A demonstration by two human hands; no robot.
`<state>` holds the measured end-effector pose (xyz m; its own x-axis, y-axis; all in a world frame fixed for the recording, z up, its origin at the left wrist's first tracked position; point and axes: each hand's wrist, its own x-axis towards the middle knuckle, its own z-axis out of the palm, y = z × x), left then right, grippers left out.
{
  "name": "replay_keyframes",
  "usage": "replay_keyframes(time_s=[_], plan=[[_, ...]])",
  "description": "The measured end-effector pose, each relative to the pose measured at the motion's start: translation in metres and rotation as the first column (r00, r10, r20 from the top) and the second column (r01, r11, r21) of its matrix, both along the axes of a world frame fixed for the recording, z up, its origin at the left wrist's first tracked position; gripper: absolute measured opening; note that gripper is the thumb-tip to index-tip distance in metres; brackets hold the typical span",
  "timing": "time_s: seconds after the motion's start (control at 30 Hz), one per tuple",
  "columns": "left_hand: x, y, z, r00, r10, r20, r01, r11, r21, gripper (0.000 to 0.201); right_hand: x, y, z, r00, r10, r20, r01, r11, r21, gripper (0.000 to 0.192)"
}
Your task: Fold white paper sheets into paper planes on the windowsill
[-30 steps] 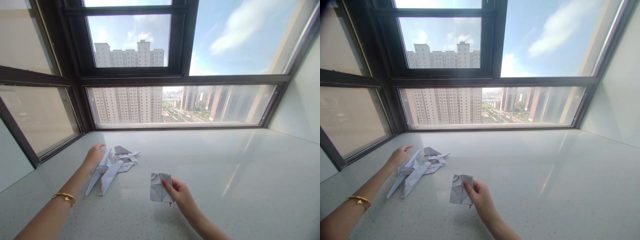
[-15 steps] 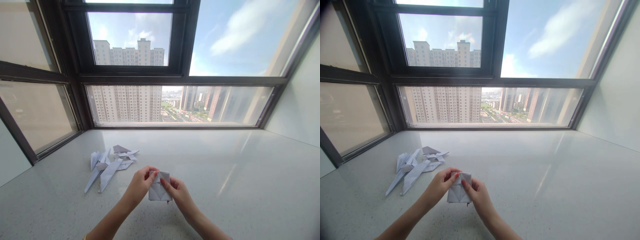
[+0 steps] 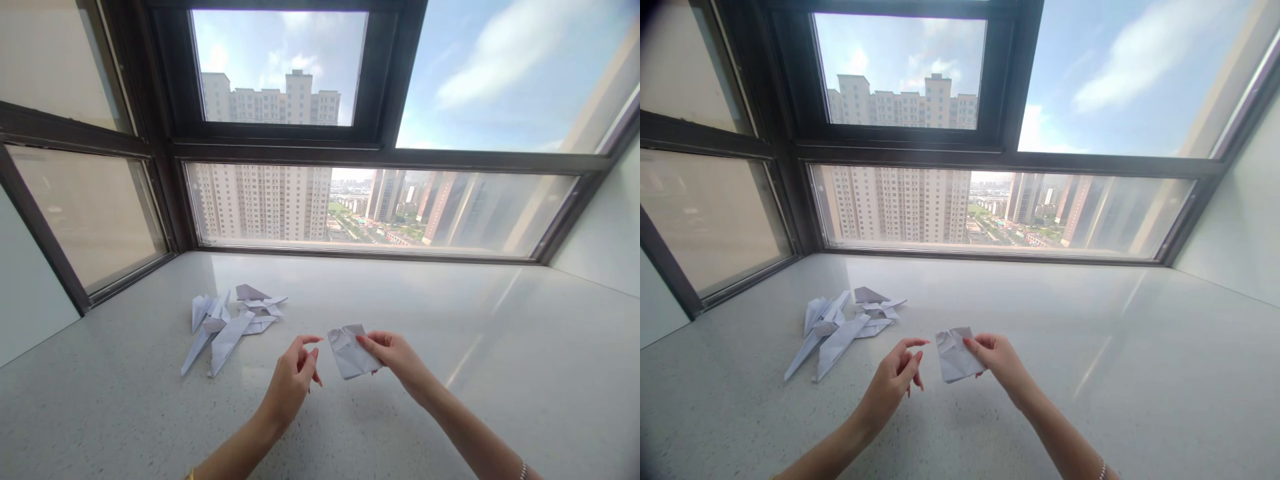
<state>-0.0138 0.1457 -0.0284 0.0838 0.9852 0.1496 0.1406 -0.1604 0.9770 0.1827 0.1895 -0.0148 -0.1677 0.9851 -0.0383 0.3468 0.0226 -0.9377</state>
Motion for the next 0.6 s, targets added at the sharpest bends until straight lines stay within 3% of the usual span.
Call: replay_keyframes(time_s=[0.03,0.13,0.27,0.4,0.6], plan=[[0.001,0.000,-0.002,1.000,-0.006,-0.002,0.006,0.999,-0.032,0.031,0.014,0.010,0.003,0.990,-0.064,0.128,0.059,0.997,0.041,0.046],[0.001,0.000,-0.005,0.999,-0.041,-0.032,0.038,0.994,-0.102,0.030,0.058,0.039,0.005,0.948,-0.197,0.251,0.179,0.980,0.092,0.041],[0.000,-0.001,-0.006,0.991,-0.081,-0.103,0.074,0.995,-0.073,0.026,0.100,0.067,-0.007,0.850,-0.332,0.409,0.297,0.943,0.148,0.034],[-0.001,-0.004,-0.007,0.970,-0.103,-0.220,0.103,0.995,-0.011,0.025,0.117,0.085,-0.020,0.754,-0.397,0.523,0.330,0.918,0.222,0.036],[0.001,-0.008,-0.007,0.929,-0.111,-0.352,0.133,0.990,0.039,0.027,0.114,0.100,-0.024,0.656,-0.403,0.638,0.264,0.914,0.306,0.036]])
